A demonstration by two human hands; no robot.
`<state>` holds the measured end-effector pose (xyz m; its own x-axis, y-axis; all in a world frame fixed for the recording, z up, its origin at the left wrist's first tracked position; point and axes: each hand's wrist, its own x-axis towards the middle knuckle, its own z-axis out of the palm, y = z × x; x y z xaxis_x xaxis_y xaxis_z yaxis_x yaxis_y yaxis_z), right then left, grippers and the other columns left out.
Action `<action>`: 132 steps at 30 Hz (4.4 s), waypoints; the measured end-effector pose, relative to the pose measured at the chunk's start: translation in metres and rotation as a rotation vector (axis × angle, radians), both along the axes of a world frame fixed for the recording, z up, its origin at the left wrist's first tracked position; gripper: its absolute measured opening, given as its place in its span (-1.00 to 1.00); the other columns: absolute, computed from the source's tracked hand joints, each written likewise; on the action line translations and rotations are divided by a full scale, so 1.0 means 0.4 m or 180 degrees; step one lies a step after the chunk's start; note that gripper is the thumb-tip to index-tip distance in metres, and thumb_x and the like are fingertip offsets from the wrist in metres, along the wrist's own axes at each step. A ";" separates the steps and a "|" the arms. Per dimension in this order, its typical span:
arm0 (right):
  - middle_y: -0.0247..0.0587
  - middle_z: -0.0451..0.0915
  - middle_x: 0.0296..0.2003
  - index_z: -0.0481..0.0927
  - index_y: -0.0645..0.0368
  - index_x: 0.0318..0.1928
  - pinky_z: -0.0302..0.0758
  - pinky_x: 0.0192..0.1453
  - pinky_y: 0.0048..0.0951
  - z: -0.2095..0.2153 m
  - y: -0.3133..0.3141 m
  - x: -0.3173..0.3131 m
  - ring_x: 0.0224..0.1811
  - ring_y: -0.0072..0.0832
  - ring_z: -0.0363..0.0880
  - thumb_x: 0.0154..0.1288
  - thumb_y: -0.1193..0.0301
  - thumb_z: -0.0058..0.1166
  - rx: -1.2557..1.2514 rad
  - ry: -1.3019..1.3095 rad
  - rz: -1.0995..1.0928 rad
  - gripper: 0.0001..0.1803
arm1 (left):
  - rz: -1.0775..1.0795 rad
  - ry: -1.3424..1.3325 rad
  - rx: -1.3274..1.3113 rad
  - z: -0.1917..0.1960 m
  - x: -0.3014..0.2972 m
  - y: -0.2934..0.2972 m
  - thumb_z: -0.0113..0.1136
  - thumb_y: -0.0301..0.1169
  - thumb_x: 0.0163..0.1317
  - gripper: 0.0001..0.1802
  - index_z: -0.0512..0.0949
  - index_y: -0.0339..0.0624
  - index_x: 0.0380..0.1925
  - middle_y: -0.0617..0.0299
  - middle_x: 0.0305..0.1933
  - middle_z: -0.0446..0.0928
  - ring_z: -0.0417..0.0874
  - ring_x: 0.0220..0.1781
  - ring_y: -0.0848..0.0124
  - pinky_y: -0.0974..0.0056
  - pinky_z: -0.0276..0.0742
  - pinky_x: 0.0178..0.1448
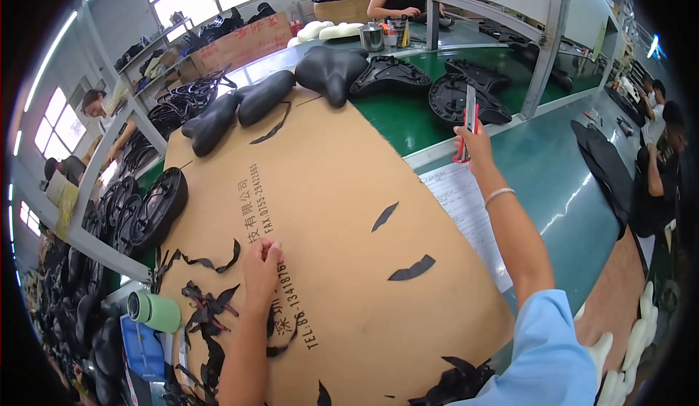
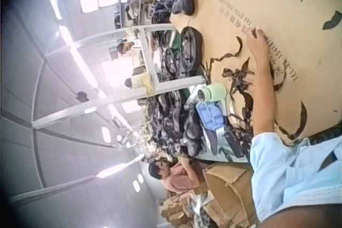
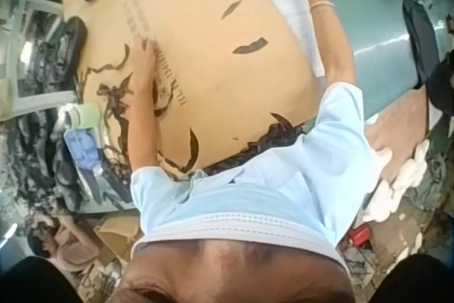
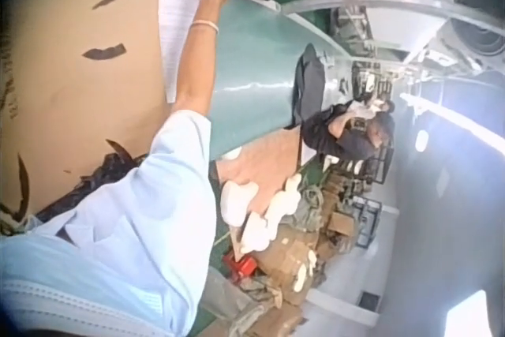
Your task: The worker uses a utility knife to trim excess material from the edges of bicycle seats on a production line.
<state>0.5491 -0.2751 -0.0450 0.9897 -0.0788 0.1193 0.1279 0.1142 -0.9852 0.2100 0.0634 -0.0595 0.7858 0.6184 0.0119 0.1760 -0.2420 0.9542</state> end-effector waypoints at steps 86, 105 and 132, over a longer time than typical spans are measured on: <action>-0.18 0.46 -0.62 0.31 -0.14 0.30 0.20 -0.62 -0.21 0.244 0.005 -1.037 -0.73 -0.25 0.41 0.22 0.44 0.03 -0.4430 -0.2457 0.2631 -0.39 | -0.0508 -0.0333 0.0334 0.274 -0.433 -0.365 0.06 -0.54 0.08 -0.84 0.34 -0.28 -0.63 0.22 -0.39 0.42 0.46 -0.38 0.37 0.26 0.36 -0.28; -0.22 0.41 -0.64 0.23 -0.01 0.36 0.30 -0.60 -0.29 0.250 0.048 -1.125 -0.70 -0.26 0.40 0.18 0.47 0.07 -0.4993 -0.1875 0.2529 -0.30 | -0.0045 -0.0349 -0.1402 0.281 -0.423 -0.207 0.14 -0.38 0.08 -0.76 0.48 -0.16 -0.73 0.41 -0.62 0.37 0.24 -0.51 0.62 0.47 0.14 -0.33; -0.24 0.43 -0.66 0.31 -0.07 0.31 0.26 -0.70 -0.31 0.209 0.099 -0.996 -0.78 -0.35 0.41 0.12 0.44 0.09 -0.4567 -0.2811 0.2480 -0.32 | -0.0794 0.1047 0.3112 0.220 -0.342 -0.245 0.10 -0.31 0.05 -0.78 0.51 -0.28 -0.48 0.09 -0.42 0.50 0.46 -0.38 0.17 0.17 0.41 -0.24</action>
<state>0.1508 -0.2356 0.0388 0.3697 0.9223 0.1123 0.9291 -0.3659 -0.0537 0.0731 -0.0344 0.0286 0.9441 0.2759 0.1806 0.2298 -0.9432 0.2399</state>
